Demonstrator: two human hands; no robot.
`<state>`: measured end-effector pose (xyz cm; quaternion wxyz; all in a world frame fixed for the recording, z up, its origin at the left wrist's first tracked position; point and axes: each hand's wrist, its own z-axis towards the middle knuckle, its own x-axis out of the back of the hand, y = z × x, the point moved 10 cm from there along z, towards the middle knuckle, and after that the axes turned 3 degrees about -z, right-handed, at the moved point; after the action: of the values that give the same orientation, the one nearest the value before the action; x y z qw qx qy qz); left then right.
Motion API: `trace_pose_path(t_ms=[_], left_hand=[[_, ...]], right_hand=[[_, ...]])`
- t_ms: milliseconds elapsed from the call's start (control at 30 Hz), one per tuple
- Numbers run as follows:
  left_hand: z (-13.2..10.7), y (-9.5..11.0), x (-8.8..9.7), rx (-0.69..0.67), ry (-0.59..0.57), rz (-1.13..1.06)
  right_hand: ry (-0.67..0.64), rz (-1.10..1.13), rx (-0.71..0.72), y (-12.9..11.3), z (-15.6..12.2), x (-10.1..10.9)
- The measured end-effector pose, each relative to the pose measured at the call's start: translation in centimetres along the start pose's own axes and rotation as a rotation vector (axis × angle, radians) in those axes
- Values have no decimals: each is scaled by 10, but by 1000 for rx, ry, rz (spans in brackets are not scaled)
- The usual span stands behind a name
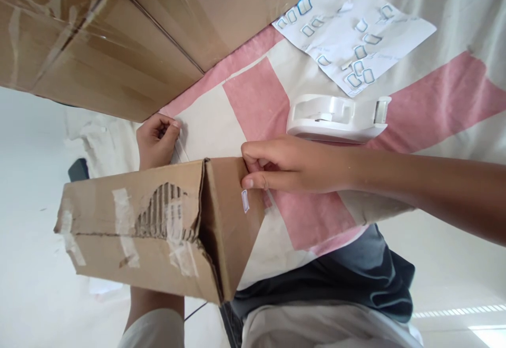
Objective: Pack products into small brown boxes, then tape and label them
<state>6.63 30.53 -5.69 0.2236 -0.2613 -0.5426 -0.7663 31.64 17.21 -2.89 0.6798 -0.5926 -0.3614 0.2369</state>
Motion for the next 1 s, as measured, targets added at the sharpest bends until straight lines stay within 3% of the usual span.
trace_pose_path(t_ms=[200,400,700,1000], left_hand=[[0,4,0,-5,17,-16],[-1,-3,2,-29,10,-22],[0,4,-1,-40,6,-20],[0,3,1,-23,16,-8]], right_hand=[[36,-92,-1,0,1,1],[-4,-73,70,-6,-1,-1],[57,-76,82,-4,0,1],[-4,-26,88,-5,0,-1]])
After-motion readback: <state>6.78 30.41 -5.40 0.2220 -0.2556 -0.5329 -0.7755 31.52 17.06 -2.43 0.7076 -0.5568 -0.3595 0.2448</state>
